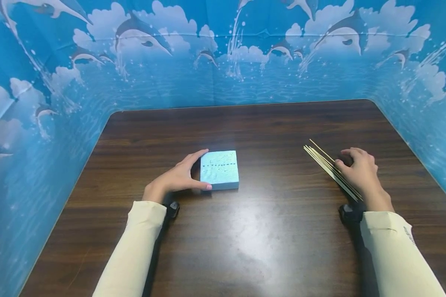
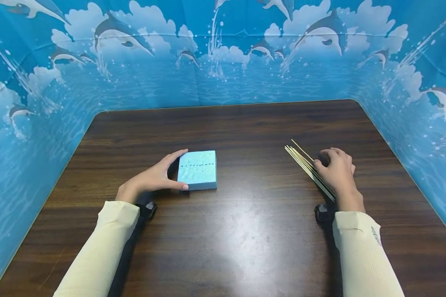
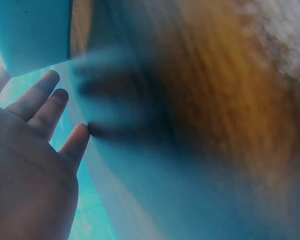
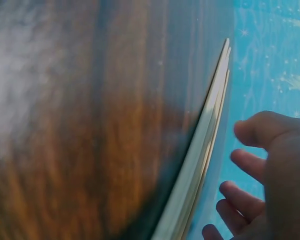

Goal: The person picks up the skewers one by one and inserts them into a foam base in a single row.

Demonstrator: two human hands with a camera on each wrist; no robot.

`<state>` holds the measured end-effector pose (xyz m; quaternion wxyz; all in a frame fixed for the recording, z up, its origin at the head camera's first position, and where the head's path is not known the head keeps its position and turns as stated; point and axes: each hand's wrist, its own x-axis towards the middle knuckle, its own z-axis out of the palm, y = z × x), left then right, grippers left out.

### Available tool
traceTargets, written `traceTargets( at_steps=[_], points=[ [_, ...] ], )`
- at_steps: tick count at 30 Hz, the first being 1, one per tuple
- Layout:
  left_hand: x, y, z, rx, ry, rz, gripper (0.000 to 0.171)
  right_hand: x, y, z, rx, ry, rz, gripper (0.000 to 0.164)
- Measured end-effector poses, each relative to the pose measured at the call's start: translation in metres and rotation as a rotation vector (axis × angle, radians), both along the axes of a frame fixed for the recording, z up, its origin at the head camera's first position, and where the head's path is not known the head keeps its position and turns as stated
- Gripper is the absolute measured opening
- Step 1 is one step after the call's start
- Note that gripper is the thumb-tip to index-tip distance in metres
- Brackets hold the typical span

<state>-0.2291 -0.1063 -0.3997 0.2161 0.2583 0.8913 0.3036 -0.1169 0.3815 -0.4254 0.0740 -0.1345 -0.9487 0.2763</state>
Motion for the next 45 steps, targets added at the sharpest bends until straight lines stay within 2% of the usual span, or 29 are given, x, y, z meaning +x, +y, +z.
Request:
traceTargets(
  at_steps=[9, 20, 27, 38, 41, 45],
  points=[
    [0.0, -0.001, -0.003, 0.002, 0.01, -0.003, 0.112, 0.001, 0.002, -0.009, 0.059, 0.004, 0.01, 0.043],
    [0.001, 0.001, -0.003, 0.0, -0.004, -0.011, 0.11, 0.003, 0.004, -0.012, 0.059, 0.034, -0.008, 0.019],
    [0.0, 0.0, -0.001, 0.016, 0.01, -0.022, 0.111, 0.0, 0.002, -0.01, 0.067, 0.028, -0.026, 0.02],
    [0.001, -0.001, -0.004, 0.015, -0.012, -0.006, 0.112, 0.002, 0.0, -0.01, 0.054, 0.041, -0.027, 0.022],
    [0.001, -0.001, -0.004, 0.013, -0.016, 0.003, 0.112, 0.002, -0.002, -0.009, 0.05, 0.065, -0.04, 0.022],
    [0.002, 0.0, -0.003, 0.009, -0.017, 0.005, 0.112, 0.002, -0.005, -0.005, 0.061, 0.149, -0.056, 0.023]
  ],
)
